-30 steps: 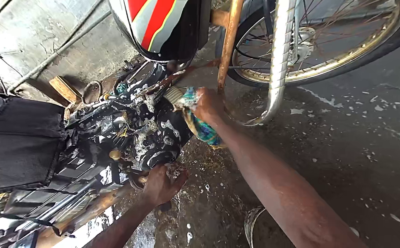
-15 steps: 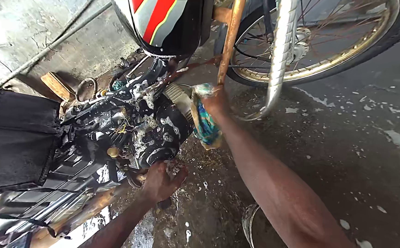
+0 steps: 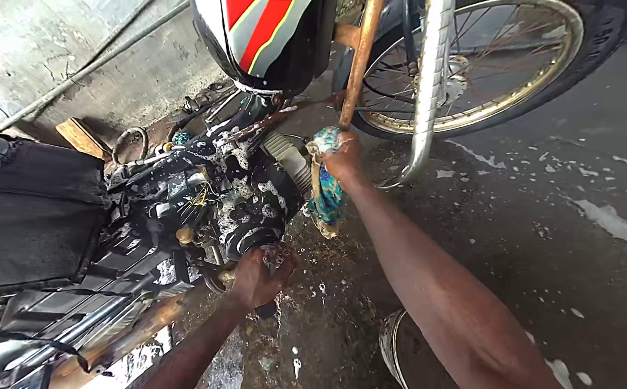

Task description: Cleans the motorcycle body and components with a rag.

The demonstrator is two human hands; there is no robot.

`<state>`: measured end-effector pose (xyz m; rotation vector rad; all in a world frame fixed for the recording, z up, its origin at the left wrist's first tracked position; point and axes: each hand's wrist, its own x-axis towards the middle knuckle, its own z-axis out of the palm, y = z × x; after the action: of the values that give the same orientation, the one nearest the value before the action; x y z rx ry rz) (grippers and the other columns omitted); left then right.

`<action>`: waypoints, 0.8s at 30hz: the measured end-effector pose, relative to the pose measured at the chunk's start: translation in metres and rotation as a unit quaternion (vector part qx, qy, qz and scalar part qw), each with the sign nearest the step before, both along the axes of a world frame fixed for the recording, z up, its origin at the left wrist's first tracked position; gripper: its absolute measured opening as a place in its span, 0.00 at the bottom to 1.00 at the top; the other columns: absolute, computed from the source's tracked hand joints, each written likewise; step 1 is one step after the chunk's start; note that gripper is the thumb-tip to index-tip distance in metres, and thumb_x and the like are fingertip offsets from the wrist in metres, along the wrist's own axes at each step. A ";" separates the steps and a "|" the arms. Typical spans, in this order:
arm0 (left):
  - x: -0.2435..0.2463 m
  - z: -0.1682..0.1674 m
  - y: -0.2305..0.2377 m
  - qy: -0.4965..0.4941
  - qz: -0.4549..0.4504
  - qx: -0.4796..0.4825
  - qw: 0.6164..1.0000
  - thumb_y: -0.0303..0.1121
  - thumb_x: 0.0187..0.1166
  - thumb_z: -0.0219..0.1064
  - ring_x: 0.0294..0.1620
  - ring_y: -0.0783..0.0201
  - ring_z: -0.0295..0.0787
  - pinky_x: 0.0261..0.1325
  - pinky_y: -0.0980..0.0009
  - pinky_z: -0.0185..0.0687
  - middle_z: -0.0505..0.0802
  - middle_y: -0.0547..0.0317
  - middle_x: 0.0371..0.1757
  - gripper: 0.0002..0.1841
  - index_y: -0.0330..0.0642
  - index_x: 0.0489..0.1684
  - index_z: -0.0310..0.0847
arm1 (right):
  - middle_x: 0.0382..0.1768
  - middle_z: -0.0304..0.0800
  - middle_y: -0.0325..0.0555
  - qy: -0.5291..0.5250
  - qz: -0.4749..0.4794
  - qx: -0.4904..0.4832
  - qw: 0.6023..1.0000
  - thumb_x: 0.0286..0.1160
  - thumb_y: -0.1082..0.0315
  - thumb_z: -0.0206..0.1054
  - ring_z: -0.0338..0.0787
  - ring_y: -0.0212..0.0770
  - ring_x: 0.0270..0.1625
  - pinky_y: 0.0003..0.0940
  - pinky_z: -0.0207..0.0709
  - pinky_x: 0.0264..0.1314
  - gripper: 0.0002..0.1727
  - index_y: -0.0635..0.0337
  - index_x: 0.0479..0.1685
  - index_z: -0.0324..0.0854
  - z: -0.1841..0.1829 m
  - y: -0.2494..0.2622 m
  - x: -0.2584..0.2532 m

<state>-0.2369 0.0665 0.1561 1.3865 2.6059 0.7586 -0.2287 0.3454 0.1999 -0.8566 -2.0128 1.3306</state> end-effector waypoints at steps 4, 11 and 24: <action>0.000 -0.002 -0.002 0.000 0.004 0.017 1.000 0.48 0.75 0.67 0.46 0.66 0.93 0.54 0.54 0.87 0.96 0.64 0.40 0.15 0.52 0.45 0.94 | 0.52 0.93 0.62 0.258 -0.144 0.069 0.953 0.67 0.75 0.72 0.92 0.49 0.59 0.46 0.82 0.68 0.18 0.75 0.56 0.86 0.020 -0.028 0.000; 0.000 -0.003 -0.001 -0.008 -0.014 0.048 0.999 0.47 0.76 0.67 0.41 0.70 0.92 0.50 0.60 0.89 0.96 0.66 0.37 0.13 0.52 0.41 0.94 | 0.70 0.84 0.61 0.162 0.011 0.117 0.980 0.73 0.47 0.74 0.85 0.55 0.72 0.59 0.77 0.74 0.37 0.64 0.76 0.77 -0.032 -0.063 -0.018; 0.006 -0.017 -0.011 -0.039 0.014 0.268 0.963 0.42 0.79 0.64 0.28 0.74 0.88 0.34 0.68 0.87 0.92 0.66 0.29 0.13 0.46 0.36 0.92 | 0.48 0.89 0.47 0.341 0.008 0.155 0.927 0.87 0.64 0.59 0.92 0.32 0.53 0.35 0.87 0.63 0.19 0.72 0.63 0.75 0.021 -0.089 0.022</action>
<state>-0.2306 0.0551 0.1393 1.3866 2.4618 1.5760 -0.2065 0.2566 0.2208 -0.1802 -1.5979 1.0718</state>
